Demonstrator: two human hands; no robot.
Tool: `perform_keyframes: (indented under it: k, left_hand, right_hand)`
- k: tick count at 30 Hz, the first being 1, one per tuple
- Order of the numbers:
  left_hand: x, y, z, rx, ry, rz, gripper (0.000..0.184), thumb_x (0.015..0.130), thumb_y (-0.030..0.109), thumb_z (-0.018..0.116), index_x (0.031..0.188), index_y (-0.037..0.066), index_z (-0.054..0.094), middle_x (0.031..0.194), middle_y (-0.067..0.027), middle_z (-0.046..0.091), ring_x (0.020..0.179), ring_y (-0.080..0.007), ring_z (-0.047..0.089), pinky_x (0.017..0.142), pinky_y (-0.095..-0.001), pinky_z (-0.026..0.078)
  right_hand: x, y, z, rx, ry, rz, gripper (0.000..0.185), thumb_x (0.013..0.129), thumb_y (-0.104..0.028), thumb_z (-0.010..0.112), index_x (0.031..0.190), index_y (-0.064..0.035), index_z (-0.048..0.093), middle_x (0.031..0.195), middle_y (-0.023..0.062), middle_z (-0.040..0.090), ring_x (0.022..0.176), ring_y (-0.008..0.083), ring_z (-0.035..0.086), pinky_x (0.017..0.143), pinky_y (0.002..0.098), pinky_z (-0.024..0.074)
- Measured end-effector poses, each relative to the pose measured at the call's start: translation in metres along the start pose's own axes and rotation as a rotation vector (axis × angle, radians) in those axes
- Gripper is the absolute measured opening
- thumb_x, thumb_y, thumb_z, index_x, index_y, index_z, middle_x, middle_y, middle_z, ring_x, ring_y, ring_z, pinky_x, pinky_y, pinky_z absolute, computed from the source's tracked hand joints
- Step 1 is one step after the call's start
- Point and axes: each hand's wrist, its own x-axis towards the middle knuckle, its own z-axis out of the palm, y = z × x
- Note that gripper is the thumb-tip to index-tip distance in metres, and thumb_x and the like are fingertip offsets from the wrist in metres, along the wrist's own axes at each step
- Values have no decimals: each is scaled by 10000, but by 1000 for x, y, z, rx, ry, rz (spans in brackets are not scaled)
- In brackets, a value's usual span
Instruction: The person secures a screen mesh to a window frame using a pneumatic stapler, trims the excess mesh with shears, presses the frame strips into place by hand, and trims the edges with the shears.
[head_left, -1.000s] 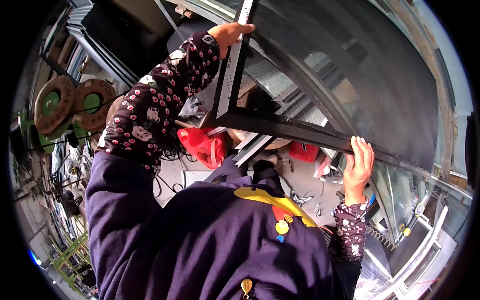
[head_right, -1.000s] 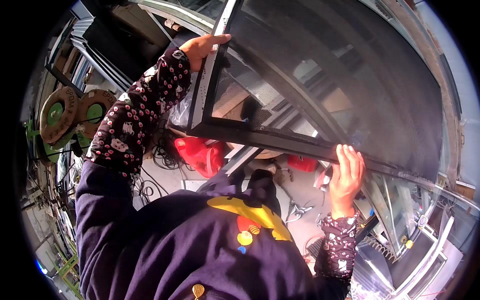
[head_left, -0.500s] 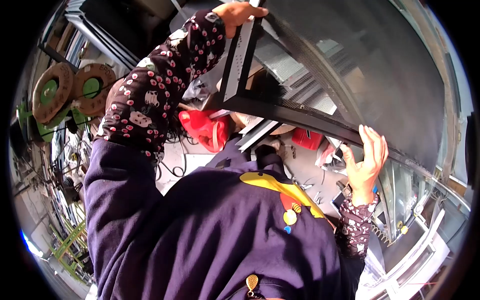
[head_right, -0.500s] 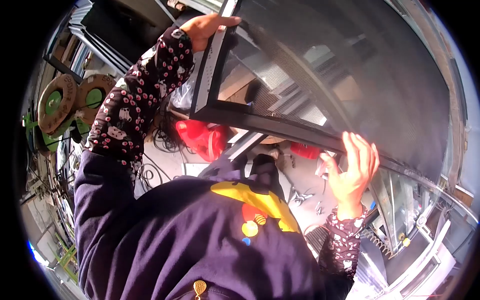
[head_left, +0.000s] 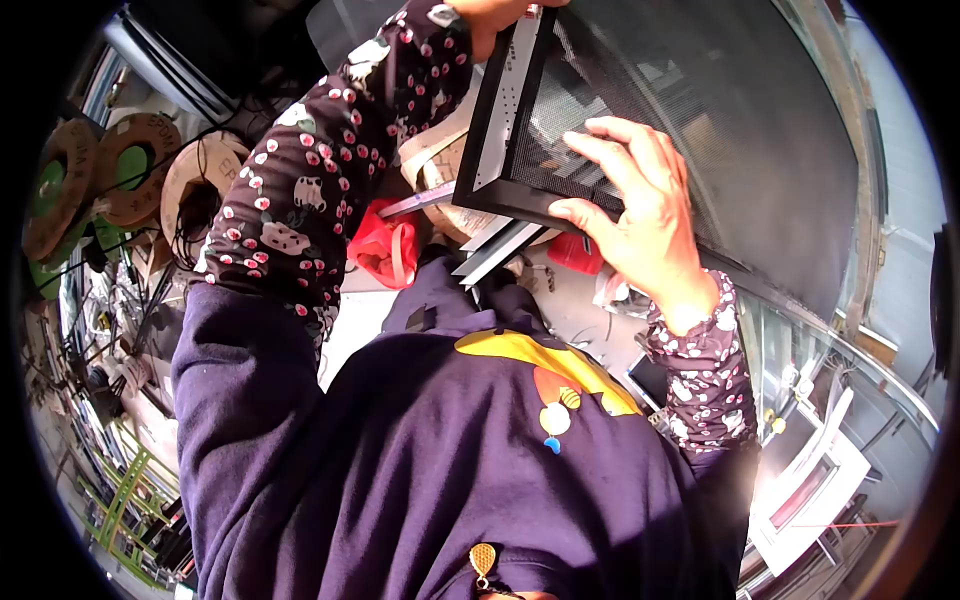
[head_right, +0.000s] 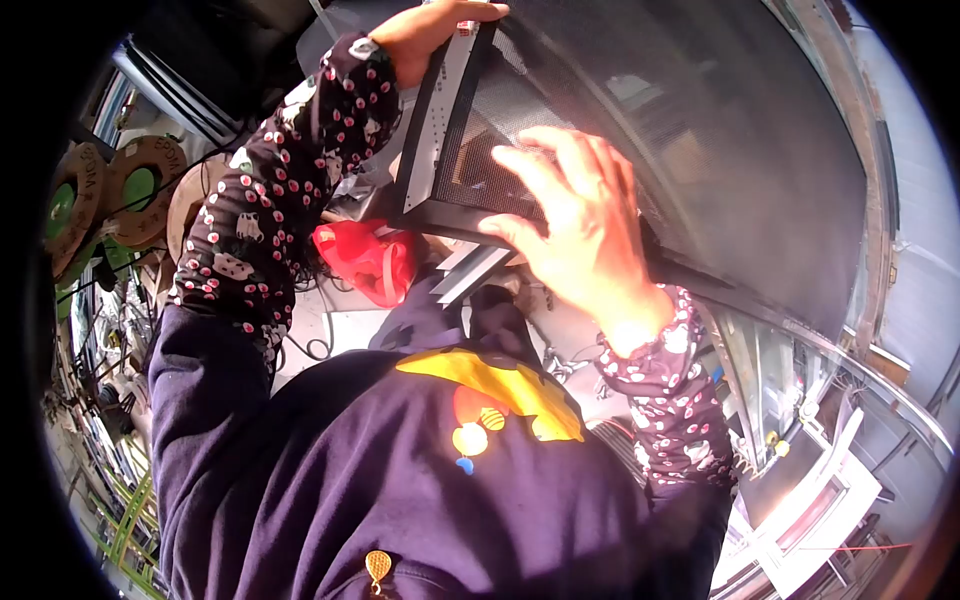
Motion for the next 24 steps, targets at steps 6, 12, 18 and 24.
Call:
perform_keyframes:
  k: [6,12,18,24]
  left_hand:
    - [-68,-30,5,-358,-307,-132,316,854,333,646,937,31,604,792,-87,660,648,-172,646,604,-307,550]
    - [-75,-52,7,-544,-373,-126,382,869,413,612,952,42,574,771,-99,645,635,-183,636,576,-299,546]
    - [-94,-47,22,-286,45,13,562,893,545,494,1068,26,617,910,-98,648,771,-157,601,700,-283,489]
    - [-91,-53,23,-21,239,-4,656,890,572,468,1081,-34,630,1005,-150,646,890,-181,591,806,-288,447]
  right_hand:
    - [8,-14,12,-9,49,-17,506,685,-290,759,1121,-82,607,1140,96,554,1043,282,522,902,390,393]
    - [14,-23,21,-261,287,-153,368,704,-122,702,1055,-38,627,925,76,616,822,252,601,736,360,478]
    - [12,-23,26,-278,197,-211,245,722,-42,661,959,18,641,778,63,593,674,211,579,566,312,489]
    - [17,-24,17,-263,57,-373,289,691,-45,560,939,96,605,690,73,502,608,190,514,503,285,457]
